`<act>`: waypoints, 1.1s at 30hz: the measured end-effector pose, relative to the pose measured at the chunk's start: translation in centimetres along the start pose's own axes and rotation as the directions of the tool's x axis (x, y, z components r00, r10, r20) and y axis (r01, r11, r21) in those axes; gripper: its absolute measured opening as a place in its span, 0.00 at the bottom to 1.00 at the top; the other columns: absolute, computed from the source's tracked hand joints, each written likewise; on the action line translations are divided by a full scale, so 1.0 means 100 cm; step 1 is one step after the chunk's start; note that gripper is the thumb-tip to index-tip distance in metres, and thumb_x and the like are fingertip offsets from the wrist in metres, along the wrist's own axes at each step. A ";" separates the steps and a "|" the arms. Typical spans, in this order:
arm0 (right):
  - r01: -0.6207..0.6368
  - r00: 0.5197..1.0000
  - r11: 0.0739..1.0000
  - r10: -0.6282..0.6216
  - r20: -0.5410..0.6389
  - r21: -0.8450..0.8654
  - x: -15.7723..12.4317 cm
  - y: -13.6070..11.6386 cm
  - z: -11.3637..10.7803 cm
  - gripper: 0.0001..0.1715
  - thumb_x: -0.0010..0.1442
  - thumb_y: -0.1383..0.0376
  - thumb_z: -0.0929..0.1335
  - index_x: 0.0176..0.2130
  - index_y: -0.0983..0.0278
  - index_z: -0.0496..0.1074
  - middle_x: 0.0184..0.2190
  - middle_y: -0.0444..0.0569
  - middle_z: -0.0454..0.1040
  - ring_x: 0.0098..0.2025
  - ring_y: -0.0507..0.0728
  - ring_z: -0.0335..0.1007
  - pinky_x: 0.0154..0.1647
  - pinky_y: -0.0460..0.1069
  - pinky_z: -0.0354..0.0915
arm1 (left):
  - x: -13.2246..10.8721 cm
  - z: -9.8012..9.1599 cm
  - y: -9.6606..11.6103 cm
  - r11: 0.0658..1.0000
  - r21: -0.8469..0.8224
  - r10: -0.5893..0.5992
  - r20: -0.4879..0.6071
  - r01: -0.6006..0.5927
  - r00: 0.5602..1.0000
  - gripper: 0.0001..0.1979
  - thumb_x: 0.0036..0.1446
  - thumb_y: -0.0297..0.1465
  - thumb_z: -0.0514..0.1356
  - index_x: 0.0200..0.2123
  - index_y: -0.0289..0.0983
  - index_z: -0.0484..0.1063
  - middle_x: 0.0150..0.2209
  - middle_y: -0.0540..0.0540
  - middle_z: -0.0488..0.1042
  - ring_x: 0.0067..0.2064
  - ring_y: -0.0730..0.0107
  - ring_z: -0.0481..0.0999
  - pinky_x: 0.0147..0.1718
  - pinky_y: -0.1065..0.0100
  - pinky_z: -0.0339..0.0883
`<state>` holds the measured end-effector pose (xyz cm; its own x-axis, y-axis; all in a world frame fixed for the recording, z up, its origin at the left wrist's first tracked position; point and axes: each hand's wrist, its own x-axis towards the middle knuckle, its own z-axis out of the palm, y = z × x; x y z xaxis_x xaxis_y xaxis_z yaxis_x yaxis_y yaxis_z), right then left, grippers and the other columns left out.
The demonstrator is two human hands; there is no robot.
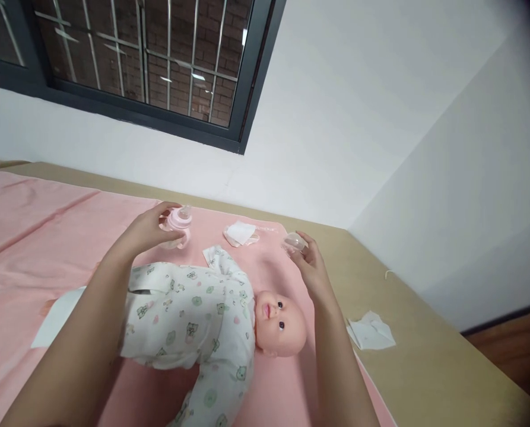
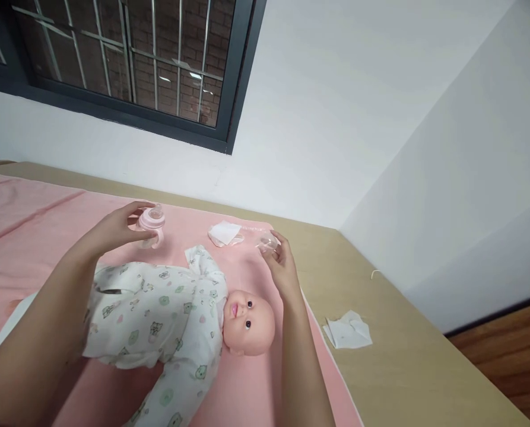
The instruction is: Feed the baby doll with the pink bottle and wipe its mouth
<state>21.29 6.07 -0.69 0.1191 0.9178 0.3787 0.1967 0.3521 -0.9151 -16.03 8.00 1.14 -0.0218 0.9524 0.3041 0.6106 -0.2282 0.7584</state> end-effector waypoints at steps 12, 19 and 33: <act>0.301 0.953 0.952 -0.299 -0.045 0.061 -0.063 -0.072 0.061 0.30 0.58 0.51 0.69 0.57 0.52 0.60 0.56 0.51 0.67 0.57 0.59 0.67 0.56 0.57 0.67 | -0.067 0.034 0.101 0.975 -0.009 0.216 0.289 -0.223 0.932 0.38 0.49 0.39 0.64 0.63 0.51 0.55 0.46 0.47 0.73 0.49 0.57 0.75 0.39 0.66 0.70; 0.184 0.969 0.964 -0.211 0.130 0.189 -0.073 -0.064 0.079 0.36 0.55 0.52 0.72 0.59 0.50 0.59 0.60 0.50 0.62 0.61 0.61 0.62 0.57 0.58 0.67 | -0.073 0.046 0.109 0.972 -0.037 0.236 0.196 -0.233 0.952 0.40 0.47 0.41 0.65 0.63 0.48 0.55 0.46 0.46 0.73 0.47 0.57 0.76 0.39 0.64 0.69; 0.202 0.979 0.972 -0.202 -0.010 0.119 -0.061 -0.066 0.065 0.48 0.52 0.54 0.73 0.63 0.50 0.47 0.55 0.51 0.64 0.52 0.59 0.69 0.49 0.55 0.71 | -0.093 0.059 0.116 0.903 0.048 0.421 0.085 -0.426 0.903 0.34 0.56 0.44 0.62 0.64 0.50 0.55 0.55 0.47 0.71 0.55 0.55 0.71 0.50 0.56 0.68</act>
<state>12.90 -0.67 2.08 0.0863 0.8258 0.5574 0.0995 0.5495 -0.8295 -4.11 -2.30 3.72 0.3051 0.7811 0.5447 0.5993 -0.6020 0.5277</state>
